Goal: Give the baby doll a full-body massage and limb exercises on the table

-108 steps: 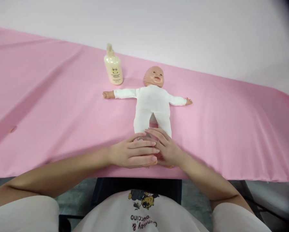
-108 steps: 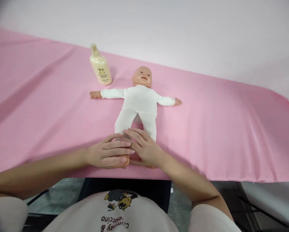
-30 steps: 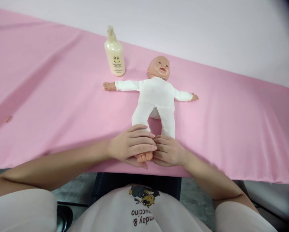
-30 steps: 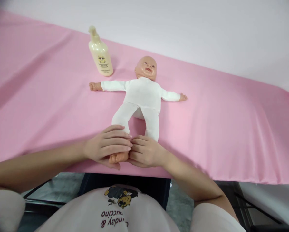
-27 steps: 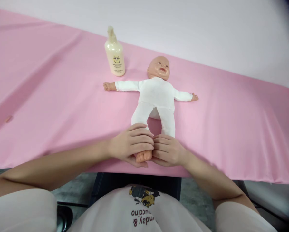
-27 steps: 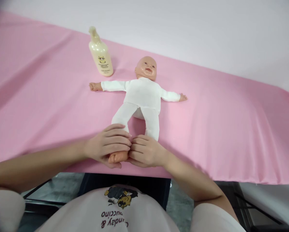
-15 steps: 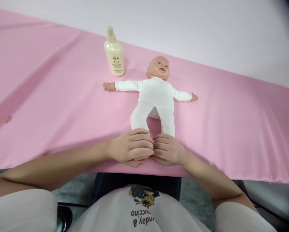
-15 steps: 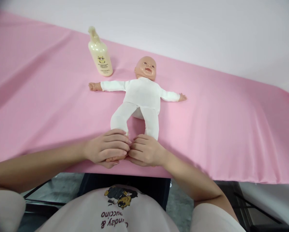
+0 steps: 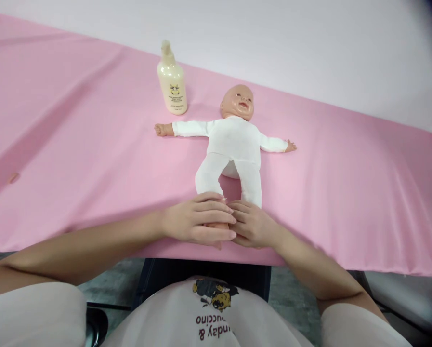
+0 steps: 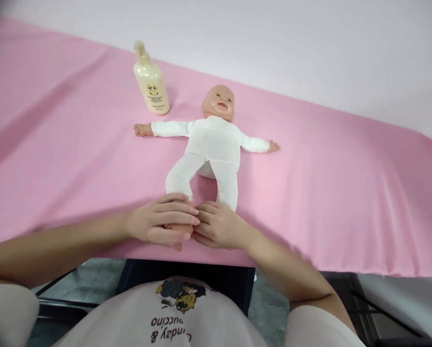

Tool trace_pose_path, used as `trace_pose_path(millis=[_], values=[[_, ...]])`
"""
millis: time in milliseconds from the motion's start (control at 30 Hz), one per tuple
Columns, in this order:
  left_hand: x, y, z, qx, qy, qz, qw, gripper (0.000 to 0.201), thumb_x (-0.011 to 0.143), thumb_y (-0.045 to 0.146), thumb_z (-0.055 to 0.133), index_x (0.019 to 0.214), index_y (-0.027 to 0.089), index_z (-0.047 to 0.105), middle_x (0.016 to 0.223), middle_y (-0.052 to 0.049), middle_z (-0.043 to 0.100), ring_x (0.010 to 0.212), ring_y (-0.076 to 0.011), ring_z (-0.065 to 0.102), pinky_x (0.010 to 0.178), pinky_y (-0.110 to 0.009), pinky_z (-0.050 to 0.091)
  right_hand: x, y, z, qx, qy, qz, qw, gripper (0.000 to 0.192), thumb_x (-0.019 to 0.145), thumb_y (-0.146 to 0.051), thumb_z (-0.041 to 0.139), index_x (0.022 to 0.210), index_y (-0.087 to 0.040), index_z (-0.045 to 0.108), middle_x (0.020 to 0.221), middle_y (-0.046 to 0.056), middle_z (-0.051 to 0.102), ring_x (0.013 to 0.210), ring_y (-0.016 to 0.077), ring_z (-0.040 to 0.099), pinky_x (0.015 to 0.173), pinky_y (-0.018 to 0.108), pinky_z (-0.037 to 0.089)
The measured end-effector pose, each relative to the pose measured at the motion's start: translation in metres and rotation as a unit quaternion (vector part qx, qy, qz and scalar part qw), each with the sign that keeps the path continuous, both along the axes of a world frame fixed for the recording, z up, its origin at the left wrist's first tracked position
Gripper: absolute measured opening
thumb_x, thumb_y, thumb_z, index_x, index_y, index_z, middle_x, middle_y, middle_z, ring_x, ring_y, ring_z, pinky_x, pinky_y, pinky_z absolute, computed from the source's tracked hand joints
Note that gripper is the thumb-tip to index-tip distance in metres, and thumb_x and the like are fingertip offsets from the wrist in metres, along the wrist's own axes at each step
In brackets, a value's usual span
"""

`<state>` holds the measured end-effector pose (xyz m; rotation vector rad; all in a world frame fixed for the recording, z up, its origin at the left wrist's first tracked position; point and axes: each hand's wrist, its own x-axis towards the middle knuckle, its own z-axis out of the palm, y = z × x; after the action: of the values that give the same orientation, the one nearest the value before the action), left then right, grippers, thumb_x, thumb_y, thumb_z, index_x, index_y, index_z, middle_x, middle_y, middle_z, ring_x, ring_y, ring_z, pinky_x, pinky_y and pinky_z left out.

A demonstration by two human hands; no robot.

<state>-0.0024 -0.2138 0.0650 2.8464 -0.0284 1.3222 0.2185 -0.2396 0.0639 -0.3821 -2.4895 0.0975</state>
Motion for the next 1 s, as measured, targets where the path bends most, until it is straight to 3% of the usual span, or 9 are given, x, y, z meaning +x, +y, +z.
trace_pose_path(millis=[100,267,400,600,1000], values=[[-0.0027,0.0041,0.0018,-0.032,0.016,0.042,0.998,0.026,0.091,0.039,0.062,0.11,0.022,0.06,0.105,-0.005,0.073,0.107,-0.0177,0.066,0.107,-0.041,0.047,0.0002,-0.0005,-0.0008,0.031,0.015,0.004,0.999,0.008,0.092,-0.022,0.057,0.089,-0.016,0.062,0.086,0.007,0.066,0.089,0.0195,0.064,0.083,0.035,0.058],[-0.0046,0.008,-0.0002,-0.046,0.032,0.088,0.995,0.016,0.095,0.032,0.054,0.106,0.022,0.062,0.1,-0.004,0.073,0.107,-0.0182,0.064,0.107,-0.041,0.045,0.0011,-0.0012,0.0009,0.033,-0.005,0.01,0.999,0.007,0.092,-0.015,0.054,0.089,-0.016,0.06,0.086,0.006,0.068,0.088,0.0171,0.063,0.085,0.033,0.057],[-0.0062,0.0094,-0.0004,-0.044,0.035,0.069,0.996,0.017,0.092,0.037,0.059,0.1,0.023,0.061,0.096,-0.003,0.073,0.105,-0.019,0.063,0.108,-0.043,0.044,0.002,-0.0007,0.0003,0.018,-0.01,0.02,1.0,0.007,0.092,-0.016,0.054,0.095,-0.016,0.06,0.09,0.007,0.07,0.09,0.0166,0.064,0.088,0.035,0.056],[-0.0088,0.0097,-0.0013,-0.071,0.038,0.034,0.996,0.046,0.08,0.063,0.062,0.101,0.022,0.063,0.093,-0.005,0.073,0.1,-0.0235,0.065,0.107,-0.048,0.043,0.0028,0.001,-0.0015,0.01,-0.01,0.016,1.0,0.01,0.092,-0.015,0.054,0.099,-0.016,0.061,0.089,0.007,0.072,0.086,0.0171,0.065,0.085,0.035,0.057],[-0.0069,0.0051,-0.001,-0.062,0.008,0.005,0.998,0.041,0.084,0.056,0.065,0.103,0.02,0.057,0.097,-0.005,0.075,0.106,-0.0218,0.069,0.11,-0.046,0.045,0.0014,0.0023,-0.0008,0.011,0.002,0.008,1.0,0.01,0.092,-0.018,0.056,0.098,-0.015,0.063,0.087,0.005,0.071,0.086,0.0177,0.065,0.083,0.035,0.058]])
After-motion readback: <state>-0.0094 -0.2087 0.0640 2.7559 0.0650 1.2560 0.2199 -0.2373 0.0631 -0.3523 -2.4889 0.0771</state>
